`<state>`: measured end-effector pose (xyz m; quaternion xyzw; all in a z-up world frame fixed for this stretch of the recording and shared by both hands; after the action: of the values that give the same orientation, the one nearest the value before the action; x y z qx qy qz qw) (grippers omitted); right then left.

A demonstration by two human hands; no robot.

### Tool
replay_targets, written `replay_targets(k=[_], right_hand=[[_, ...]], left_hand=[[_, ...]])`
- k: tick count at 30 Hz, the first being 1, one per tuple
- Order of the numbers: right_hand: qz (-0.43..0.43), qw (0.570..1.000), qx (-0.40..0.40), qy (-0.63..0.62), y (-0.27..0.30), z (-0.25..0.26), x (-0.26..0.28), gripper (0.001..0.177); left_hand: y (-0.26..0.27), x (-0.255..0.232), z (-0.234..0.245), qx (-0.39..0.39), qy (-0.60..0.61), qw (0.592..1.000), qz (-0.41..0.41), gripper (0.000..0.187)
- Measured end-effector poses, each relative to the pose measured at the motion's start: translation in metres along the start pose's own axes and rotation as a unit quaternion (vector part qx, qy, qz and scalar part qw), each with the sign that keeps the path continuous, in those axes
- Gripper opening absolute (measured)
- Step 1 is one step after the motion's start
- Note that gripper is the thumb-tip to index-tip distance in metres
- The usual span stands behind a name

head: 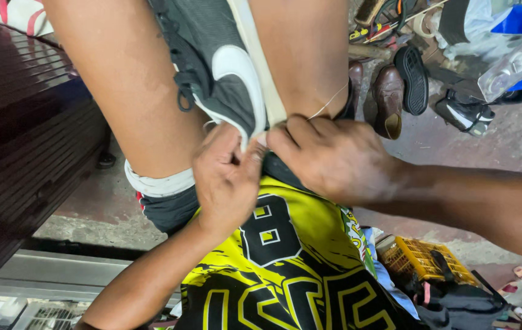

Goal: The person sits on the floor and sews the sole of a black and white Nike sneaker using a needle and white thread. They repeatedly push the needle through the shoe's edge and pull the thread to secure the sole, finishing by inspecting the stitched area.

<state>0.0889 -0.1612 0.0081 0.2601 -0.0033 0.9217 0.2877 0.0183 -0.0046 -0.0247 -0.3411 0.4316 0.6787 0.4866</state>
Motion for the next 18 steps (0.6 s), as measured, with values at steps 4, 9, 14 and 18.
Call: replay_targets(k=[4, 9, 14, 18], right_hand=[[-0.103, 0.991, 0.037, -0.080, -0.002, 0.001, 0.002, 0.014], [-0.145, 0.970, 0.044, -0.189, 0.013, 0.012, -0.005, 0.017], [-0.203, 0.946, 0.112, -0.228, 0.026, 0.003, -0.005, 0.019], [-0.176, 0.955, 0.073, -0.229, 0.026, 0.006, -0.002, 0.016]], left_hand=[[0.005, -0.005, -0.001, 0.025, -0.007, 1.000, 0.004, 0.022], [0.016, 0.002, 0.011, 0.017, 0.020, 1.000, 0.002, 0.015], [0.030, 0.019, 0.063, -0.040, -0.027, 0.999, -0.013, 0.011], [0.028, 0.008, 0.094, -0.090, -0.187, 0.978, -0.023, 0.006]])
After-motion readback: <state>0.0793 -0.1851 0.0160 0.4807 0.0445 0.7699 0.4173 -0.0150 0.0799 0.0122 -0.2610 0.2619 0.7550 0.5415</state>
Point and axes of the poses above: each hand's wrist, its own y-axis away from the middle knuckle, its own z-axis out of the back of the hand, x = y × z, the point moved 2 cm from there along -y, towards the middle knuckle, and after that the axes turned 4 degrees about -y, right-handed, at the moved point
